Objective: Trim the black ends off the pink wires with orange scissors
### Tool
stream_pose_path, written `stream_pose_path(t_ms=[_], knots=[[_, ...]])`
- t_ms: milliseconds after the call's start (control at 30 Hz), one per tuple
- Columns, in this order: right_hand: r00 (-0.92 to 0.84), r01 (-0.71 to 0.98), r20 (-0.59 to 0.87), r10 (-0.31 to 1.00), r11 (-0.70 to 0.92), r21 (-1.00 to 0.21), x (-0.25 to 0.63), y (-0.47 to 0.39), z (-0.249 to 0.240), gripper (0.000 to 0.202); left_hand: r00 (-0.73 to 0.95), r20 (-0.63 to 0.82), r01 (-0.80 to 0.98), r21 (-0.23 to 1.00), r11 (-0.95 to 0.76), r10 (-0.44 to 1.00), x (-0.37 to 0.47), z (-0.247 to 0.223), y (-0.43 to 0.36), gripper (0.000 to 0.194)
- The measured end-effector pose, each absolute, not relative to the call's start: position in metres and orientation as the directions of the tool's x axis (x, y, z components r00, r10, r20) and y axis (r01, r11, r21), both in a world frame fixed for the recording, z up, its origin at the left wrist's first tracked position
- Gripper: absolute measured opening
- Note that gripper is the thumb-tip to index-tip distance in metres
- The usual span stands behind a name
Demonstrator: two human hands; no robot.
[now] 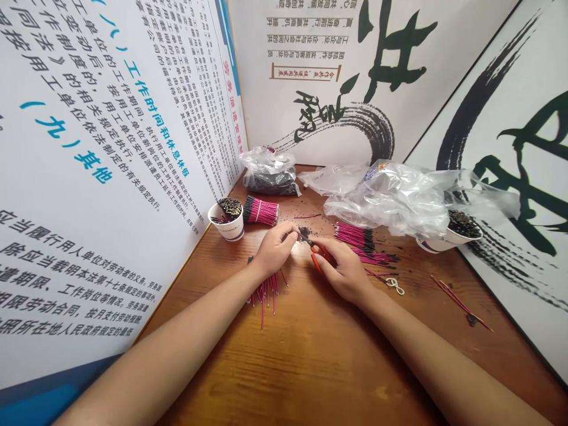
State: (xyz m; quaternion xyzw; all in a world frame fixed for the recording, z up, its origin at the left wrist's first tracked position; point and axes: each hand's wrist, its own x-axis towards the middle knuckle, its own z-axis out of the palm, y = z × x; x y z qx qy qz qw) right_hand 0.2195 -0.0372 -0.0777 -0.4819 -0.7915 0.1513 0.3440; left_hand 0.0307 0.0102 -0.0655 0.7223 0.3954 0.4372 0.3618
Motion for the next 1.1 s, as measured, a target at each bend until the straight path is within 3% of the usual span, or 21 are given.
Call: stream_pose_path(t_ms=[533, 1100], knots=[[-0.302, 0.690, 0.419, 0.856, 0.500, -0.523, 0.2171, -0.0369, -0.0770, 0.028, 0.311, 0.361, 0.251, 0.861, -0.442, 0.879, 0.0309, -0.0636, 0.0090, 0.020], [-0.228, 0.711, 0.380, 0.896, 0.420, -0.564, 0.2160, -0.0385, -0.0749, 0.033, 0.320, 0.358, 0.266, 0.855, -0.446, 0.877, 0.0305, -0.0643, 0.0091, 0.020]])
